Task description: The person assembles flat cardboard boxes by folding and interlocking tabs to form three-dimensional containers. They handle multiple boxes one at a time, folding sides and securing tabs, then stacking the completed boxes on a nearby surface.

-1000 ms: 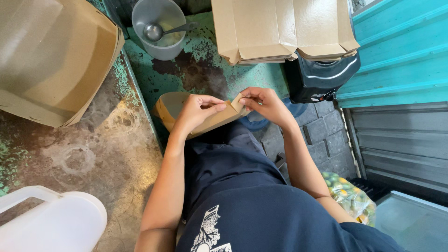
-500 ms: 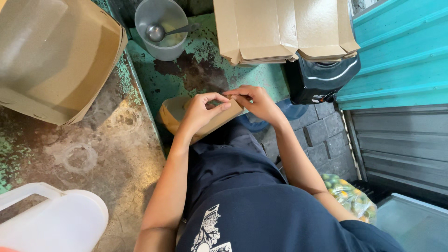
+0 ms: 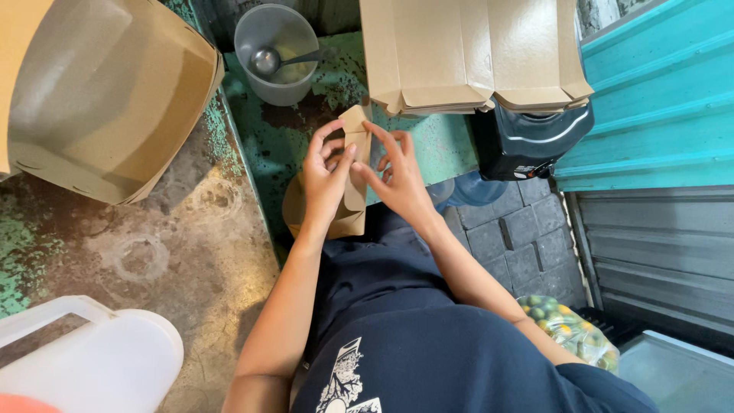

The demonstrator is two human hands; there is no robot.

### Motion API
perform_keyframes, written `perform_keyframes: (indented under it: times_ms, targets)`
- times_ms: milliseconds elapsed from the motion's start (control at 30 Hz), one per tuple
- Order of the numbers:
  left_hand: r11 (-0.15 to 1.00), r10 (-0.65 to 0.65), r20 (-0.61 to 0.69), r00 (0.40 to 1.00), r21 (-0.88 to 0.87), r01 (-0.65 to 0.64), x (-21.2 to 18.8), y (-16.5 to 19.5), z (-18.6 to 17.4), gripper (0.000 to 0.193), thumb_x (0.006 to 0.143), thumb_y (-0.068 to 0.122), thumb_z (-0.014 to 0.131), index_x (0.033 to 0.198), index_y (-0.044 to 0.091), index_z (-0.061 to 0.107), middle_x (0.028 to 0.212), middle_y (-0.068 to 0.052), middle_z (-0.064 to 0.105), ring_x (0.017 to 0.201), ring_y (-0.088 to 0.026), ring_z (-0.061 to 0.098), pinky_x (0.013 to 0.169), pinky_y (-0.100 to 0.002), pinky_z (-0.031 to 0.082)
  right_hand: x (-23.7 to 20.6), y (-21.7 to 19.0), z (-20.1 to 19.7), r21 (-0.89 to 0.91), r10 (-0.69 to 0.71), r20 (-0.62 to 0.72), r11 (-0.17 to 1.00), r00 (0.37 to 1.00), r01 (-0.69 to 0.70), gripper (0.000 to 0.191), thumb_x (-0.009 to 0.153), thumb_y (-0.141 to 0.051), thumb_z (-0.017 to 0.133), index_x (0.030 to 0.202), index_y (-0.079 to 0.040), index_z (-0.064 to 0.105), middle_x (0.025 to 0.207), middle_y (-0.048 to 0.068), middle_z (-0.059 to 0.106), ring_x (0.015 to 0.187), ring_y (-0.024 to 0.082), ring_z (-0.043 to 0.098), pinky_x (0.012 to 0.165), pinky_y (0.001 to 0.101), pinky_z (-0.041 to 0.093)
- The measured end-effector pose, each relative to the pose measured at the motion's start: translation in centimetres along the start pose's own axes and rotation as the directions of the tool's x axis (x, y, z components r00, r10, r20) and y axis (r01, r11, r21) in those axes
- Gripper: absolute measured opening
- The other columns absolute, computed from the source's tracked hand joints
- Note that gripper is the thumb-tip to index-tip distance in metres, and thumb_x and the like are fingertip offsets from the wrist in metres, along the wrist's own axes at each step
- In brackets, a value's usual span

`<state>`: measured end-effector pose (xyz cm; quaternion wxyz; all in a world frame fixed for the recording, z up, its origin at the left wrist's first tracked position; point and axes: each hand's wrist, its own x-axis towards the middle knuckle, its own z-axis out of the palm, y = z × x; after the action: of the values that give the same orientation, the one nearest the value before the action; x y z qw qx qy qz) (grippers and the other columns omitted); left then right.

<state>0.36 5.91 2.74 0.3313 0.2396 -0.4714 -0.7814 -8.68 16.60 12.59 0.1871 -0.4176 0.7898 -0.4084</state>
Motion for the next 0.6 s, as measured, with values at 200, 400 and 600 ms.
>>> perform_keyframes:
  times_ms: [200,400,600]
  targets:
    - [0.954,-0.232,-0.03,0.972,-0.204,0.221,0.0,1.6,0.5,0.059,0.094,0.013,0.069,0.145,0.018,0.041,0.105,-0.003,0.064,0.088,-0.007,0.062,0.068,-0.022,0.05,-0.2,0.4,1.0,0.017,-0.184,0.016,0.983,0.983,0.183,0.083,0.088,-0.017,0.084,0.159,-0.018,0.04,0.135,0.018,0.046,0.114,0.03,0.059,0.094,0.0366,0.058]
    - [0.938,-0.338,-0.132,0.932,-0.122,0.323,0.6,1.3,0.0,0.04,0.101,0.034,0.061,0.134,0.016,0.048,0.103,-0.002,0.065,0.081,-0.014,0.066,0.067,-0.028,0.056,-1.1,0.6,1.6,-0.118,-0.227,0.007,0.967,0.974,0.226,0.067,0.09,-0.006,0.068,0.154,-0.017,0.051,0.144,0.017,0.061,0.125,0.034,0.064,0.103,0.0415,0.055]
    - [0.959,-0.27,-0.107,0.957,-0.116,0.258,1.4,0.6,-1.9,0.025,0.097,0.03,0.069,0.102,0.006,0.061,0.1,-0.005,0.07,0.088,-0.016,0.073,0.084,-0.035,0.065,-0.8,0.8,1.3,-0.142,-0.268,-0.11,0.957,0.957,0.252,0.038,0.1,-0.005,0.068,0.137,-0.01,0.065,0.127,0.014,0.07,0.111,0.032,0.071,0.093,0.0383,0.057]
